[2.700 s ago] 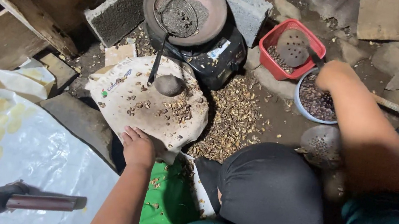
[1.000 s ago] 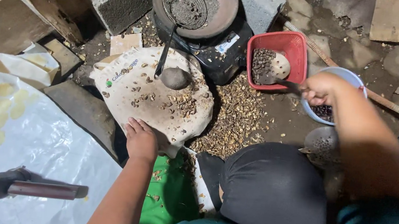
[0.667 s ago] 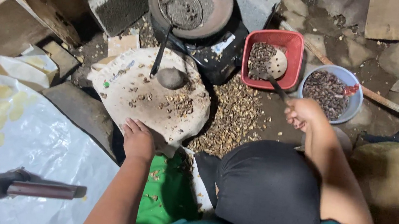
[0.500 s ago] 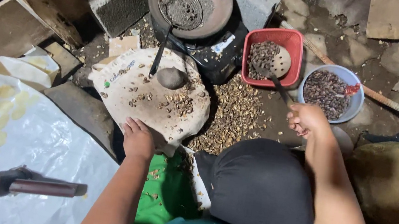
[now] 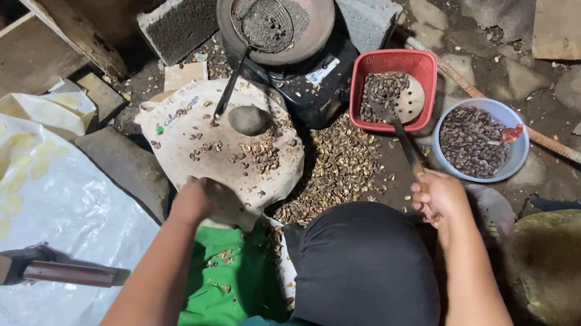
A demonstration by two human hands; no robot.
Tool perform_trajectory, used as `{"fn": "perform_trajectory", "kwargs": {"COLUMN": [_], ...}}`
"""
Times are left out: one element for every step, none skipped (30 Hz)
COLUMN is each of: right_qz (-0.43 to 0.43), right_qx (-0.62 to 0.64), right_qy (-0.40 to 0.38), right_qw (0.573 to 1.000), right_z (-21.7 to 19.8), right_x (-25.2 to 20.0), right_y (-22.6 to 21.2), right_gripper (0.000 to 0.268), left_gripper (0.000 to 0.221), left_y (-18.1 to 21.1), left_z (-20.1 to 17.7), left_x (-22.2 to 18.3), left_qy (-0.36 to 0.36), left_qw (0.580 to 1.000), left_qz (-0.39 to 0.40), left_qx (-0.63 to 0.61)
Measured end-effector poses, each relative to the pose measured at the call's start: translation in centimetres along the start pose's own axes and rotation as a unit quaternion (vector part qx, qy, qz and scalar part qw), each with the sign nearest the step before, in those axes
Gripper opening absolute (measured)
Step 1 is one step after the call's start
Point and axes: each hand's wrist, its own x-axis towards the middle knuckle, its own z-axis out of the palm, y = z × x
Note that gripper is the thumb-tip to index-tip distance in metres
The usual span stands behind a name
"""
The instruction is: Processing food items by flattening slices with a mallet and hulling seeds on a stone surface
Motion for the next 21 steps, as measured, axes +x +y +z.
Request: {"fn": "perform_trajectory", "kwargs": {"right_qz": [0.008,0.010,0.005,0.000,0.002,0.009,0.017,0.017,0.024,0.030,0.029,0.009,-0.012,-0.011,-0.007,-0.003,-0.002,-0.002,-0.002,-0.003,-0.009], "right_qx": [0.009,0.010,0.016,0.020,0.019,0.006,-0.007,-0.012,-0.023,-0.035,-0.039,-0.020,0.000,-0.003,0.000,0.003,0.000,0.008,0.016,0.016,0.005], "right_qy": [0.001,0.000,-0.004,-0.010,-0.012,-0.021,-0.029,-0.034,-0.051,-0.069,-0.074,-0.067,-0.060,-0.061,-0.053,-0.045,-0.046,-0.076,-0.107,-0.106,-0.120], "right_qw": [1.000,1.000,1.000,1.000,1.000,1.000,0.999,0.999,0.998,0.997,0.996,0.998,0.998,0.998,0.999,0.999,0.999,0.997,0.994,0.994,0.993], "right_z": [-0.1,-0.7,-1.3,-1.8,-1.8,-1.8,-1.7,-2.7,-3.6,-4.4,-4.5,-4.7,-4.9,-5.2,-5.5,-5.8,-6.1,-6.3,-6.5,-7.1,-7.6], "right_x": [-0.2,0.9,2.0,3.2,2.5,1.8,1.2,2.2,3.3,4.5,4.3,4.0,3.8,3.9,4.1,4.2,4.1,4.2,4.2,4.7,5.2], "right_y": [0.0,0.9,1.8,2.5,2.0,1.5,0.9,1.4,2.0,2.6,2.5,2.4,2.3,2.1,1.9,1.7,1.3,0.9,0.4,0.2,-0.1], "right_gripper": [0.035,0.035,0.038,0.041,0.041,0.041,0.041,0.041,0.040,0.038,0.038,0.036,0.038,0.038,0.035,0.033,0.033,0.036,0.039,0.039,0.040], "left_gripper": [0.053,0.053,0.061,0.070,0.070,0.073,0.077,0.077,0.074,0.074,0.074,0.066,0.063,0.063,0.059,0.055,0.055,0.050,0.045,0.045,0.044], "left_y": [-0.2,2.9,5.6,7.9,9.4,10.8,12.1,12.6,12.9,13.3,13.0,12.8,12.6,13.2,13.8,14.4,14.6,14.8,15.0,14.9,14.8], "left_z": [-0.8,-4.5,-8.5,-12.9,-14.7,-16.5,-18.3,-18.6,-19.0,-19.3,-18.6,-17.9,-17.2,-17.4,-17.6,-17.9,-17.6,-17.6,-17.6,-17.5,-17.5], "left_x": [0.7,-0.4,-1.8,-3.6,-3.7,-3.9,-4.0,-3.2,-2.5,-1.7,-0.3,1.0,2.5,2.5,2.7,2.8,2.6,2.6,2.5,2.4,2.4], "left_qy": [0.032,0.031,-0.027,-0.080,-0.079,-0.106,-0.132,-0.127,-0.150,-0.172,-0.167,-0.190,-0.211,-0.210,-0.175,-0.140,-0.140,-0.124,-0.107,-0.108,-0.104], "left_qw": [0.987,0.988,0.912,0.768,0.768,0.722,0.673,0.670,0.680,0.689,0.687,0.636,0.583,0.581,0.653,0.717,0.715,0.720,0.724,0.723,0.716], "left_qz": [-0.035,-0.036,-0.071,-0.101,-0.104,-0.089,-0.073,-0.076,-0.070,-0.063,-0.065,-0.050,-0.033,-0.036,-0.085,-0.135,-0.137,-0.116,-0.096,-0.095,-0.091], "left_qx": [-0.151,-0.149,-0.403,-0.627,-0.627,-0.678,-0.724,-0.727,-0.714,-0.701,-0.705,-0.746,-0.784,-0.786,-0.732,-0.669,-0.671,-0.673,-0.675,-0.676,-0.684]}}
